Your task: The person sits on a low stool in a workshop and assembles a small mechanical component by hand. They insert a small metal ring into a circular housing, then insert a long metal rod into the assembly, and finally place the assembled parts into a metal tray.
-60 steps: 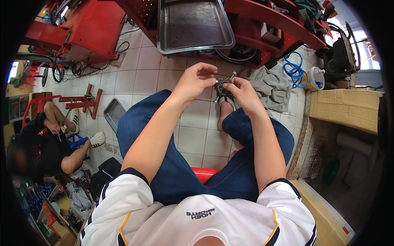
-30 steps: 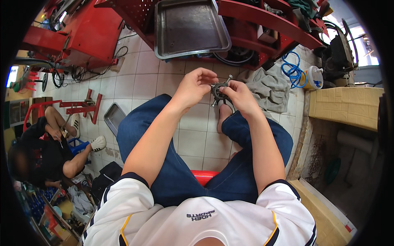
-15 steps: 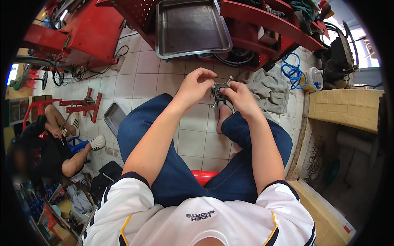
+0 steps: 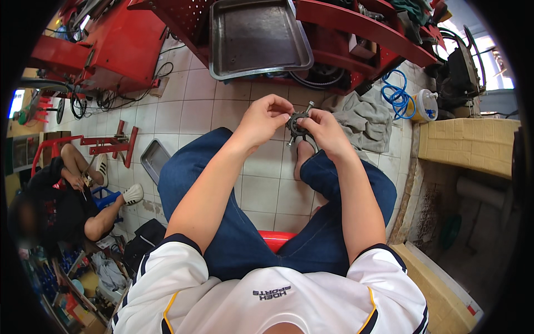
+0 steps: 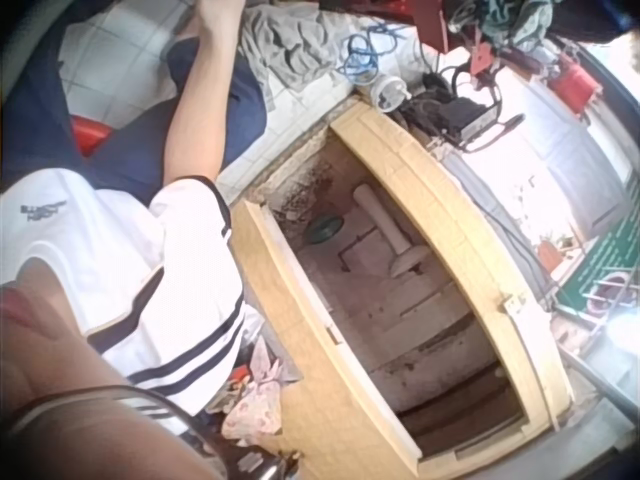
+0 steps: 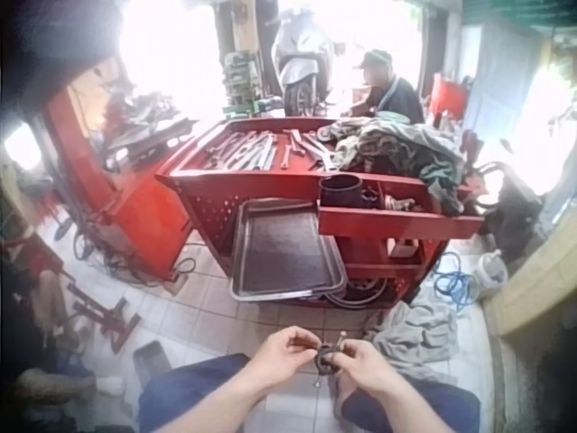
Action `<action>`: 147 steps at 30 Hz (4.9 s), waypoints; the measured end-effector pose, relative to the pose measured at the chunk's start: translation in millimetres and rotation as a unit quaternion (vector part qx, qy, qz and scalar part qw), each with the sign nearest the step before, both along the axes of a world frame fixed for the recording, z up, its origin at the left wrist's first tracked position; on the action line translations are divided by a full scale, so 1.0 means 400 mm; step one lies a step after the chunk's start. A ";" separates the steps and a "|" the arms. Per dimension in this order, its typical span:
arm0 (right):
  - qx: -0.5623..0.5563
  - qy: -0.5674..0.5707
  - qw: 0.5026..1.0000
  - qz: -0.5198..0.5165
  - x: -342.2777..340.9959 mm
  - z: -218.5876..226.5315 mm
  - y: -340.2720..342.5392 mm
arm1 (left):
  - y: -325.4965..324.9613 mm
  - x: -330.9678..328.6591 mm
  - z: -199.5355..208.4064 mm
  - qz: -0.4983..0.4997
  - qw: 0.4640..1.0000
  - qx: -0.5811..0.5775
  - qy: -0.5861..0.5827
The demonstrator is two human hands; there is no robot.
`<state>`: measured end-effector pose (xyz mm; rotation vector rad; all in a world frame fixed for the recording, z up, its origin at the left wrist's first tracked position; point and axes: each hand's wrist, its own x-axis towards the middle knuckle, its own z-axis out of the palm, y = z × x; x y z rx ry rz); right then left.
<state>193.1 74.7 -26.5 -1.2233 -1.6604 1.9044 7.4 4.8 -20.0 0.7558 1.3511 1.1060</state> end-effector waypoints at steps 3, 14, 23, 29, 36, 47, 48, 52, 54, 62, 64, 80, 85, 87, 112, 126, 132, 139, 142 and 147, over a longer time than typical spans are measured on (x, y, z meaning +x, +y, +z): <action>-0.002 -0.005 1.000 -0.005 0.003 -0.008 0.004 | 0.003 0.002 0.008 0.012 0.999 0.027 0.032; -0.014 -0.028 0.999 0.013 0.009 0.009 0.011 | 0.000 0.006 0.011 0.032 0.999 -0.013 -0.031; -0.010 0.000 0.999 0.041 0.009 -0.006 0.010 | 0.002 0.001 0.001 0.020 0.998 -0.050 -0.019; -0.028 0.011 0.999 0.025 0.007 -0.008 0.007 | 0.009 0.006 0.026 0.021 0.995 -0.096 -0.007; -0.031 0.014 0.999 0.022 0.001 0.000 0.001 | 0.005 -0.001 0.014 0.015 0.997 -0.076 -0.005; -0.006 0.002 1.000 0.022 0.006 -0.012 0.006 | 0.001 -0.002 -0.007 0.011 0.999 -0.050 0.015; -0.001 -0.002 1.000 0.021 0.007 -0.018 0.006 | -0.001 0.000 -0.004 0.021 0.999 -0.041 0.006; 0.001 0.000 1.000 0.009 0.008 -0.033 0.005 | 0.007 -0.003 0.021 0.042 0.995 -0.078 0.051; -0.006 0.005 1.000 0.011 0.007 -0.034 0.006 | 0.008 0.000 0.035 0.022 0.993 -0.104 0.044; -0.006 0.013 1.000 0.017 0.005 -0.020 0.005 | 0.001 0.001 0.035 0.025 0.999 -0.045 0.001; -0.008 0.008 1.000 0.014 0.007 -0.007 0.004 | 0.010 0.004 0.062 0.015 0.993 -0.107 0.053; 0.010 -0.013 1.000 0.007 0.006 -0.015 0.007 | -0.003 -0.012 0.002 -0.008 1.000 -0.010 -0.029; -0.015 -0.003 1.000 0.011 0.012 -0.022 0.013 | 0.013 0.001 0.043 0.025 0.996 -0.081 -0.032; -0.008 0.003 1.000 0.006 0.010 -0.020 0.012 | 0.006 0.002 0.034 0.003 0.997 -0.077 -0.020; -0.025 0.037 0.999 -0.001 0.016 0.021 0.014 | 0.010 0.008 0.016 0.012 0.999 -0.010 -0.028; 0.011 0.019 0.999 -0.026 0.025 0.005 0.013 | 0.010 0.026 -0.009 0.007 0.998 0.060 -0.010; 0.036 0.037 0.997 -0.052 0.030 0.001 0.021 | 0.030 0.040 -0.002 0.022 0.999 0.032 -0.014; 0.026 0.020 0.999 -0.027 0.032 0.011 0.029 | 0.028 0.039 0.004 0.033 0.999 0.033 0.016; 0.020 0.068 0.996 -0.059 0.026 0.002 0.021 | 0.026 0.045 0.013 0.036 0.998 0.033 0.032; 0.036 0.072 0.995 -0.050 0.025 -0.013 0.022 | 0.038 0.041 -0.024 0.049 0.995 0.083 0.034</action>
